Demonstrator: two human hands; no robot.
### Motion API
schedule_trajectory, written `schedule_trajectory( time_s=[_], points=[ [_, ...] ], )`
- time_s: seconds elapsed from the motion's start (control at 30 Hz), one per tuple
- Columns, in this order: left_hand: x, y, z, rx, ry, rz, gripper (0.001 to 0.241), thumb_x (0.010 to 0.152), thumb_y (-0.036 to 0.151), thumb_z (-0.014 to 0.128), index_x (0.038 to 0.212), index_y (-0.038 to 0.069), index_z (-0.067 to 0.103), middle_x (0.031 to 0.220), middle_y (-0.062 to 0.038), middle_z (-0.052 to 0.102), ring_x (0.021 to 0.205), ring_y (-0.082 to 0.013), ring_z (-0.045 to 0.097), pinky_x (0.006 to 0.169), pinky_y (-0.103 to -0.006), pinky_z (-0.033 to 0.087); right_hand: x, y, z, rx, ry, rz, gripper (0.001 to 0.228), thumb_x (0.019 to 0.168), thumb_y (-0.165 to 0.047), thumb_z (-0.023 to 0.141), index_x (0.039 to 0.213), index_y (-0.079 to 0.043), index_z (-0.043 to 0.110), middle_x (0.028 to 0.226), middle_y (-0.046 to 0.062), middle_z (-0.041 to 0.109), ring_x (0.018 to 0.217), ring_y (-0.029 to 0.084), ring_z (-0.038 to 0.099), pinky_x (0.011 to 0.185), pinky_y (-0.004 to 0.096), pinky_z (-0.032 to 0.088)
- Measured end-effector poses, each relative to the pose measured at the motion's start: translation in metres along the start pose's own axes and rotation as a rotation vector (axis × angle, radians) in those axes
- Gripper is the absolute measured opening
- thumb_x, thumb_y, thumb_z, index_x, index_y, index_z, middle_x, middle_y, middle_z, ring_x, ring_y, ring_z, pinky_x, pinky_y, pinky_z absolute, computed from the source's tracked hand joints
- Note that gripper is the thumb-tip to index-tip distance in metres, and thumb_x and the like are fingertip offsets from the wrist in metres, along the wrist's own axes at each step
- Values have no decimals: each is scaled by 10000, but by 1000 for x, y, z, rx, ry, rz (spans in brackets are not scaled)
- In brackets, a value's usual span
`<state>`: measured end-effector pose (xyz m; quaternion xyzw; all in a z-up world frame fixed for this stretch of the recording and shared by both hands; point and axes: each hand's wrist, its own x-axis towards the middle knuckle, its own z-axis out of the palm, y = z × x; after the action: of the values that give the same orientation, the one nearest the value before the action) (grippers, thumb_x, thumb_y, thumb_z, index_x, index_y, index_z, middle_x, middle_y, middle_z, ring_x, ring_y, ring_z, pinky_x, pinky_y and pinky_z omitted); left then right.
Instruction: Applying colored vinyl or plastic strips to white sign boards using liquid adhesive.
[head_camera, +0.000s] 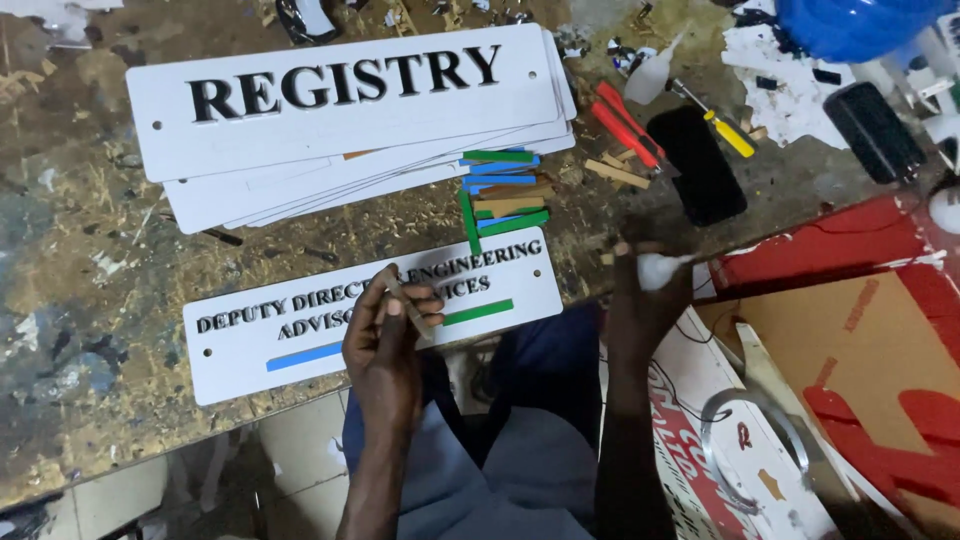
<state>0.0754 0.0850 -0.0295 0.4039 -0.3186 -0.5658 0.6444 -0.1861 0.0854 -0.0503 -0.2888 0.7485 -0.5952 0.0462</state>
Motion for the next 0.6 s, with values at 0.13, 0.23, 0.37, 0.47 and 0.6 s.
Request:
schedule_trajectory(
  time_s=[0.13, 0.23, 0.37, 0.47, 0.6],
  points=[
    [5, 7, -17, 47, 44, 41, 448, 1178, 105, 517, 1600, -30, 580, 1173, -279, 764, 1039, -334, 803, 904, -419, 729, 12, 1, 1, 117, -143, -57, 268, 1009, -45, 742, 1270, -4, 695, 1149, 161, 732, 1034, 254, 719, 966, 451, 574],
    [13, 14, -33, 100, 119, 60, 441, 1192, 106, 487, 1602, -39, 563, 1159, -258, 756, 1010, -315, 797, 899, -395, 718, 16, 9, 12, 151, -229, -110, 350, 978, -77, 680, 1321, -38, 623, 1201, 159, 674, 1097, 254, 670, 1006, 459, 561],
    [8, 18, -57, 151, 163, 169, 420, 1217, 132, 496, 1608, -2, 572, 1126, -217, 736, 918, -235, 731, 797, -314, 640, 9, 48, 8, 105, -273, -150, 630, 1113, -242, 747, 1621, -56, 426, 1327, 231, 692, 1146, 313, 716, 934, 496, 635],
    [8, 25, -60, 238, 191, 207, 405, 1224, 140, 494, 1595, 3, 583, 1119, -193, 733, 904, -200, 691, 779, -298, 588, -1, 23, 7, 95, -346, -197, 685, 1174, -338, 720, 1700, -59, 381, 1340, 260, 637, 1176, 342, 704, 946, 516, 658],
    [3, 25, -70, 405, 172, 260, 381, 1227, 117, 496, 1549, -33, 633, 1118, -227, 744, 890, -231, 694, 776, -347, 577, -35, 4, 6, 292, -486, -141, 764, 1196, -378, 647, 1771, 4, 317, 1121, 270, 750, 1004, 318, 778, 802, 392, 726]
  ],
)
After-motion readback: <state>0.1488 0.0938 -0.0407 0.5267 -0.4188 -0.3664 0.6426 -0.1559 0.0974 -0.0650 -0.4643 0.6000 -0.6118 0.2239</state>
